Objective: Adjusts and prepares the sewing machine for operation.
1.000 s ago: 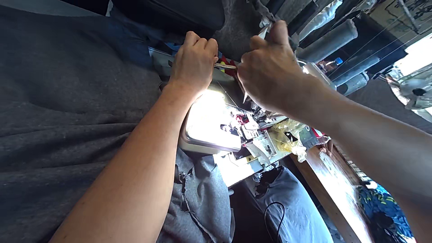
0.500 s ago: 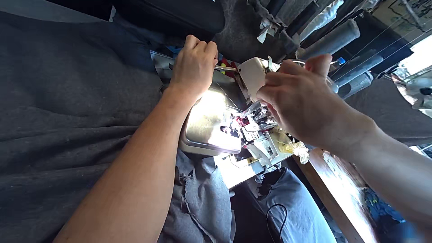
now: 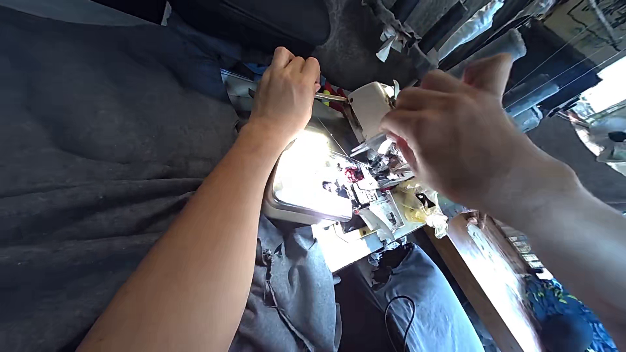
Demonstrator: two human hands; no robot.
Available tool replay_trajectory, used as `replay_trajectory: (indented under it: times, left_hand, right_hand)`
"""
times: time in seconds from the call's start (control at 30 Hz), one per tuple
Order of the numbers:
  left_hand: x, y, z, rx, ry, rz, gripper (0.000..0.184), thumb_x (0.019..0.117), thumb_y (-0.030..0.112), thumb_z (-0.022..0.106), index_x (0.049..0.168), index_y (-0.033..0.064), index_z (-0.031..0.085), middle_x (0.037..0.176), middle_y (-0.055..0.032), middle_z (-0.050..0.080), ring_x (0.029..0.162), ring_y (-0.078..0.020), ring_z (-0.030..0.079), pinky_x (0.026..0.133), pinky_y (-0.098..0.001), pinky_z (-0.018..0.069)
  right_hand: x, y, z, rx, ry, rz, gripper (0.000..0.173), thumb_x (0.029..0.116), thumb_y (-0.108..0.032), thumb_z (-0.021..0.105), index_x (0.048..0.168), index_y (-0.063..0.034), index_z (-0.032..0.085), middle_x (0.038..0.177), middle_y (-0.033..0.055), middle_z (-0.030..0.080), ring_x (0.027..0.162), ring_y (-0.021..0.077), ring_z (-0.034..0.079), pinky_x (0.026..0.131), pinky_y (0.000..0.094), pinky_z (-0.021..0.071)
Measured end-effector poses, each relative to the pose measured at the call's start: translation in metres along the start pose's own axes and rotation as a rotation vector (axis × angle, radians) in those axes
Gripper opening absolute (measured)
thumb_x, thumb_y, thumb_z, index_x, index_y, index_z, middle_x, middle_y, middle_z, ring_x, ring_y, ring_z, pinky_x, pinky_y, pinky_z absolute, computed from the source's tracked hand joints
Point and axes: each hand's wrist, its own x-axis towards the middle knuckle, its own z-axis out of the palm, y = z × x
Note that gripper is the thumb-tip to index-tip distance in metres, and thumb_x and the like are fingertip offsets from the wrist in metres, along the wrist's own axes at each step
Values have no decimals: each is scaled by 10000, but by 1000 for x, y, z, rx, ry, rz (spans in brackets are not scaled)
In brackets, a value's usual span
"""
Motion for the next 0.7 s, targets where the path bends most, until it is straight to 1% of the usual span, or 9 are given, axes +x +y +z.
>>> replay_trajectory:
  times: [0.03, 0.1, 0.17, 0.27, 0.37, 0.4, 0.57, 0.7]
  left_hand:
    - [0, 0, 0, 3, -1, 0, 177, 1050, 86, 521, 1051, -58, 624, 1016, -245, 661, 1155, -465, 582, 983, -523, 465]
    - [0, 0, -1, 0, -6, 2, 184, 1054, 89, 515, 1054, -61, 621, 1018, -249, 661, 1158, -465, 583, 992, -523, 463]
    - [1, 2, -3, -6, -31, -9, 195, 1058, 93, 510, 1074, -69, 619, 1041, -257, 658, 1180, -473, 574, 1000, -528, 462]
    - [1, 1, -3, -4, -36, -22, 185, 1052, 94, 522, 1071, -60, 623, 1040, -247, 660, 1174, -463, 576, 987, -521, 469]
    - [0, 0, -2, -9, -30, -12, 185, 1055, 100, 521, 1065, -55, 621, 1029, -243, 656, 1165, -462, 577, 977, -521, 470]
    - [1, 0, -2, -13, -30, -12, 184, 1055, 101, 519, 1066, -53, 620, 1032, -243, 654, 1166, -464, 575, 974, -525, 471]
    - [1, 0, -1, -11, -20, -11, 163, 1045, 81, 528, 1052, -53, 622, 1024, -243, 658, 1161, -469, 580, 951, -532, 484]
    - [0, -1, 0, 3, -16, -1, 176, 1051, 93, 522, 1054, -52, 621, 1015, -241, 657, 1153, -463, 584, 961, -525, 479]
  right_hand:
    - [4, -2, -1, -41, -1, 17, 79, 890, -28, 665, 859, -86, 709, 852, 107, 643, 861, 350, 605, 825, 602, 365]
    - [16, -6, 2, -100, -85, 59, 140, 843, 63, 653, 821, -69, 693, 832, 117, 632, 876, 346, 596, 852, 586, 353]
    - [27, -8, 11, -126, -160, 70, 157, 842, 89, 635, 835, -53, 702, 851, 125, 645, 923, 342, 604, 881, 575, 350]
    - [38, -11, 26, -165, -111, 30, 179, 877, 82, 589, 797, -46, 687, 813, 123, 638, 899, 332, 606, 880, 550, 348]
    - [46, -13, 26, -204, -159, -3, 213, 906, 80, 555, 801, -59, 676, 834, 109, 654, 929, 317, 601, 881, 519, 332]
    - [48, -14, 25, -207, -179, -4, 220, 914, 85, 545, 797, -56, 667, 834, 111, 648, 948, 321, 597, 901, 528, 330]
    - [57, -15, 21, -215, -281, -9, 225, 939, 57, 530, 787, -51, 657, 828, 111, 644, 985, 325, 598, 895, 527, 329]
    - [60, -17, 22, -194, -291, -34, 221, 941, 38, 537, 773, -41, 657, 835, 124, 653, 983, 335, 603, 936, 543, 320]
